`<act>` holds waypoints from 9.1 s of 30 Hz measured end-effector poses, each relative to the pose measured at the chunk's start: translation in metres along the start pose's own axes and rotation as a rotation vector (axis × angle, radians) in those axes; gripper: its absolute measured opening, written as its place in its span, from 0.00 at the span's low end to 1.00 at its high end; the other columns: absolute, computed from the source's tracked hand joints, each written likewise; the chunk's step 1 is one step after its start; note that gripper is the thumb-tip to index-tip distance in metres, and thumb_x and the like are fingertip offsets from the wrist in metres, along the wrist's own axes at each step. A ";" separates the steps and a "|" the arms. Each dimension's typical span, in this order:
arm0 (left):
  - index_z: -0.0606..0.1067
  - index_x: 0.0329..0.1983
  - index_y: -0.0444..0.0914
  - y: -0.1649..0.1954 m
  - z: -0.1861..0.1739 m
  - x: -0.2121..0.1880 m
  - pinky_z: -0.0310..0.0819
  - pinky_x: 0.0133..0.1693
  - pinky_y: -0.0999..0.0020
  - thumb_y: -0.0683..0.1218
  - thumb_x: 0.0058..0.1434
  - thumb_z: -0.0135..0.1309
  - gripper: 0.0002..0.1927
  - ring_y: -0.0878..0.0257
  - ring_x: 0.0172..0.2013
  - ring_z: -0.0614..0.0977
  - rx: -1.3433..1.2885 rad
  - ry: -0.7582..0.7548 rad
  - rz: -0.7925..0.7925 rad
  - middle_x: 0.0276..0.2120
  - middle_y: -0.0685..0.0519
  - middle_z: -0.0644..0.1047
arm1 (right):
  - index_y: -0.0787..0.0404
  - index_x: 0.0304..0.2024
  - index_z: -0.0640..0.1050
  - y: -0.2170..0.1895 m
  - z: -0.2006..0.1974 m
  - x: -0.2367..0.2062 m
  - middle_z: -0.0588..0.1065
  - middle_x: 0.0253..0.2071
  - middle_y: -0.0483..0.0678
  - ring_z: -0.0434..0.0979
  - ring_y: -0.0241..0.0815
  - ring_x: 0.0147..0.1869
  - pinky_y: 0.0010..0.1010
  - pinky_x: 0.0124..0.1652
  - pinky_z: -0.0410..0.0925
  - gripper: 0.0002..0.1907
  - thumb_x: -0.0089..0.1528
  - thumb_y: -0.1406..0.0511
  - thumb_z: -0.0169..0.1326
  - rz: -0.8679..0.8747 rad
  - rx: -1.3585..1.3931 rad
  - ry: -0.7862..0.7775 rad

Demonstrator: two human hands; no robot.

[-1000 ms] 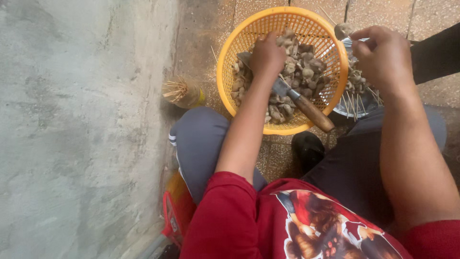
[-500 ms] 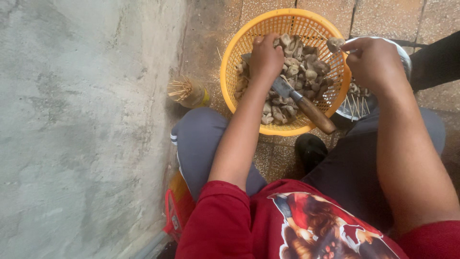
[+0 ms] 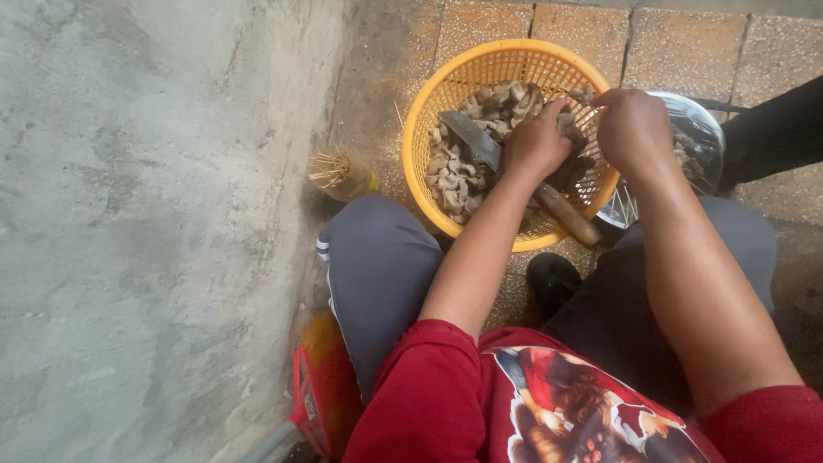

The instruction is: The person sits on the floor and uses a knife to pierce small mushrooms, then threads them onto wooden skewers. The skewered mushrooms are placed into a yellow basket.

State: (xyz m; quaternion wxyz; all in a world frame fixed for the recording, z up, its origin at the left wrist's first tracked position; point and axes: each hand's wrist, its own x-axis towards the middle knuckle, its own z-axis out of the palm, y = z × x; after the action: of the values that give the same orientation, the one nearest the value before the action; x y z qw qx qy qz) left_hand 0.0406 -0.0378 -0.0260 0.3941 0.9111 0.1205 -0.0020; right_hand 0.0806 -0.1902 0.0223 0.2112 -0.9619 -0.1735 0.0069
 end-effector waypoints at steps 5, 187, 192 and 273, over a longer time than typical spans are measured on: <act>0.82 0.49 0.47 0.002 -0.042 0.002 0.82 0.47 0.60 0.54 0.57 0.60 0.17 0.57 0.44 0.86 -0.188 -0.071 -0.226 0.55 0.52 0.78 | 0.57 0.49 0.85 0.000 0.005 -0.002 0.79 0.43 0.65 0.79 0.65 0.47 0.49 0.52 0.70 0.16 0.63 0.71 0.51 -0.073 -0.002 0.001; 0.77 0.53 0.37 0.018 -0.098 -0.080 0.82 0.39 0.69 0.52 0.64 0.64 0.20 0.63 0.40 0.83 -1.521 -0.185 0.011 0.42 0.51 0.81 | 0.65 0.84 0.46 -0.101 -0.046 -0.083 0.70 0.68 0.52 0.74 0.38 0.65 0.29 0.59 0.71 0.43 0.73 0.71 0.54 -0.289 1.018 0.054; 0.76 0.59 0.34 0.014 -0.100 -0.080 0.84 0.46 0.66 0.51 0.68 0.59 0.21 0.61 0.45 0.84 -1.496 -0.352 0.036 0.46 0.48 0.82 | 0.62 0.85 0.48 -0.097 -0.055 -0.084 0.75 0.55 0.49 0.76 0.34 0.53 0.26 0.50 0.73 0.42 0.73 0.69 0.53 -0.231 1.015 0.049; 0.71 0.47 0.35 -0.001 -0.127 -0.070 0.77 0.62 0.48 0.36 0.64 0.54 0.09 0.46 0.58 0.79 -1.858 -0.141 0.014 0.53 0.46 0.79 | 0.57 0.59 0.81 -0.058 -0.078 -0.093 0.82 0.42 0.53 0.82 0.40 0.41 0.34 0.40 0.72 0.14 0.71 0.65 0.57 0.050 0.301 0.078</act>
State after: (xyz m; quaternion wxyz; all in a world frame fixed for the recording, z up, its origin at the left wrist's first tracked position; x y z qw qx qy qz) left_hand -0.0388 0.0386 0.0675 0.9716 0.2285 0.0441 0.0422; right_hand -0.0190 -0.2034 0.1119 0.3592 -0.9230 -0.1382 0.0010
